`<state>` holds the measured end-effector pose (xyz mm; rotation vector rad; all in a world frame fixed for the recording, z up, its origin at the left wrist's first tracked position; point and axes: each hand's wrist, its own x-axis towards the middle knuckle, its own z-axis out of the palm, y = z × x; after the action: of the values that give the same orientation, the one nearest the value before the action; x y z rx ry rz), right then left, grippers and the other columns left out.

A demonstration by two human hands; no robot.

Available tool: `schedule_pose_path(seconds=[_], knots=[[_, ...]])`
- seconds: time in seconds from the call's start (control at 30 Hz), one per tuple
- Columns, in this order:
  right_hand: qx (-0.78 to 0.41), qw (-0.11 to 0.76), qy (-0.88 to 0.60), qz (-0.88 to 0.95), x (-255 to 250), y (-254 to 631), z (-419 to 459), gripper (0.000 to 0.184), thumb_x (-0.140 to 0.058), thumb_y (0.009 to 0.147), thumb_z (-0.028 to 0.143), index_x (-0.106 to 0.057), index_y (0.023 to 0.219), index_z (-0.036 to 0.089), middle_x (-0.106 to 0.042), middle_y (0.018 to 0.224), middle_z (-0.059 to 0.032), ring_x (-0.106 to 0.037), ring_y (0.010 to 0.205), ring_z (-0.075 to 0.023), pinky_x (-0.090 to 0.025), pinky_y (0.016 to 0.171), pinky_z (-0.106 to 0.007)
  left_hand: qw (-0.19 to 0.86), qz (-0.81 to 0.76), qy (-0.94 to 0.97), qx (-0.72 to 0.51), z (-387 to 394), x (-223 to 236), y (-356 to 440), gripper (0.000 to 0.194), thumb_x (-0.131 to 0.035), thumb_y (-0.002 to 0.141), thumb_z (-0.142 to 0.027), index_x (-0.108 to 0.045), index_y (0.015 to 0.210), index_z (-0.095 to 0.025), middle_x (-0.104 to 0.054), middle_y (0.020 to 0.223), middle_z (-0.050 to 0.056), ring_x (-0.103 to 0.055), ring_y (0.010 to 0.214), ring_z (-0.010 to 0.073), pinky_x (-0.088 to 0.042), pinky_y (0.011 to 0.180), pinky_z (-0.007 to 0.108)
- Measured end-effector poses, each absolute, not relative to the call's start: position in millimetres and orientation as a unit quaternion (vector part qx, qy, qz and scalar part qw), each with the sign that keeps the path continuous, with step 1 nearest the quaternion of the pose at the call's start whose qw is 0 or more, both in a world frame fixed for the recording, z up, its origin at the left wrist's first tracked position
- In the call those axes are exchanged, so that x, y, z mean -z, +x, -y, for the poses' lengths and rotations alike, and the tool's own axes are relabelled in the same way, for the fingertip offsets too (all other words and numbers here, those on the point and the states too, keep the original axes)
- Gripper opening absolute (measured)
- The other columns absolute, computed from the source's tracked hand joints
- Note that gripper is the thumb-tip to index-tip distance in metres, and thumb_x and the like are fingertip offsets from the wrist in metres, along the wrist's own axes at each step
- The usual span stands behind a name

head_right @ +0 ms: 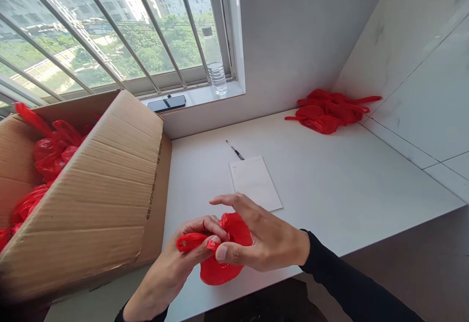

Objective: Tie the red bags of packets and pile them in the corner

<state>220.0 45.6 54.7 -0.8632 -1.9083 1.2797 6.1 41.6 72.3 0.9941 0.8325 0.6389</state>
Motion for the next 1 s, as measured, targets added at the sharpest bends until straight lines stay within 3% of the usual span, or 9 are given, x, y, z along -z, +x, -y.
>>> schedule_pose_path(seconds=[0.07,0.13,0.2,0.3,0.47,0.63,0.77,0.87,1.0], knots=[[-0.514,0.297,-0.345,0.727,-48,219,-50,0.068,-0.078,0.087,0.044,-0.047,0.145,0.026,-0.066,0.120,-0.0055,-0.063,0.109,-0.0231,-0.047,0.102,-0.042,0.721,-0.383,0.499,-0.290,-41,-70,2,0.017,-0.075,0.089,-0.034,-0.069,0.091,-0.018,-0.064,0.085,0.001,-0.058,0.076,0.0130,-0.047,0.071,0.023],[-0.525,0.286,-0.366,0.713,-43,218,-51,0.052,-0.075,0.089,0.045,-0.057,0.133,0.024,-0.068,0.103,-0.0023,-0.063,0.088,-0.0191,-0.050,0.084,-0.034,0.644,-0.425,0.559,-0.304,-38,-64,0,0.008,-0.070,0.091,-0.025,-0.068,0.098,-0.021,-0.065,0.087,0.001,-0.060,0.077,0.0136,-0.048,0.068,0.023],[-0.546,0.291,-0.390,0.682,-39,215,-50,0.035,-0.061,0.099,0.046,-0.061,0.127,0.024,-0.064,0.085,0.0014,-0.056,0.072,-0.0153,-0.045,0.068,-0.028,0.498,-0.461,0.652,-0.340,-35,-54,-1,0.022,-0.062,0.090,-0.009,-0.068,0.106,-0.023,-0.067,0.092,0.001,-0.063,0.079,0.0142,-0.050,0.068,0.023],[-0.599,0.299,-0.396,0.628,-30,210,-49,0.037,-0.041,0.109,0.045,-0.056,0.136,0.025,-0.052,0.070,0.0058,-0.045,0.060,-0.0131,-0.038,0.058,-0.026,0.278,-0.435,0.754,-0.406,-32,-35,0,0.049,-0.052,0.085,0.005,-0.067,0.119,-0.027,-0.067,0.104,0.004,-0.068,0.087,0.0148,-0.054,0.070,0.022],[-0.632,0.306,-0.350,0.620,-24,201,-51,0.030,-0.048,0.107,0.042,-0.063,0.120,0.020,-0.065,0.090,-0.0008,-0.057,0.075,-0.0147,-0.045,0.066,-0.027,0.185,-0.428,0.799,-0.381,-33,-25,1,0.055,-0.051,0.098,-0.005,-0.055,0.145,-0.033,-0.062,0.129,0.009,-0.066,0.115,0.0205,-0.060,0.087,0.030],[-0.532,0.330,-0.421,0.657,-26,216,-47,0.028,-0.046,0.108,0.036,-0.069,0.106,0.022,-0.070,0.091,-0.0008,-0.060,0.079,-0.0154,-0.045,0.068,-0.028,0.171,-0.447,0.841,-0.252,-18,-16,-21,0.061,-0.042,0.106,-0.017,-0.025,0.163,-0.030,-0.046,0.158,0.011,-0.044,0.144,0.0268,-0.048,0.112,0.047],[-0.510,0.319,-0.518,0.609,-1,247,-35,0.032,-0.046,0.108,0.043,-0.070,0.106,0.022,-0.072,0.100,-0.0040,-0.065,0.097,-0.0207,-0.051,0.082,-0.033,0.141,-0.493,0.830,-0.219,16,20,-61,0.061,-0.043,0.104,-0.014,-0.030,0.161,-0.034,-0.051,0.157,0.006,-0.041,0.147,0.0262,-0.042,0.117,0.051],[-0.483,0.295,-0.581,0.584,20,256,-21,0.036,-0.043,0.108,0.046,-0.071,0.114,0.023,-0.072,0.111,-0.0071,-0.066,0.104,-0.0239,-0.054,0.082,-0.036,0.149,-0.544,0.801,-0.201,38,39,-74,0.060,-0.046,0.103,-0.016,-0.034,0.158,-0.038,-0.053,0.155,0.003,-0.043,0.147,0.0259,-0.046,0.114,0.049],[-0.408,0.360,-0.593,0.593,34,234,0,0.038,-0.037,0.110,0.039,-0.058,0.140,0.028,-0.063,0.139,-0.0059,-0.056,0.131,-0.0231,-0.052,0.106,-0.042,0.157,-0.484,0.832,-0.221,39,44,-46,0.059,-0.044,0.105,-0.023,-0.028,0.162,-0.031,-0.030,0.169,0.007,-0.022,0.157,0.0315,-0.031,0.123,0.056]])
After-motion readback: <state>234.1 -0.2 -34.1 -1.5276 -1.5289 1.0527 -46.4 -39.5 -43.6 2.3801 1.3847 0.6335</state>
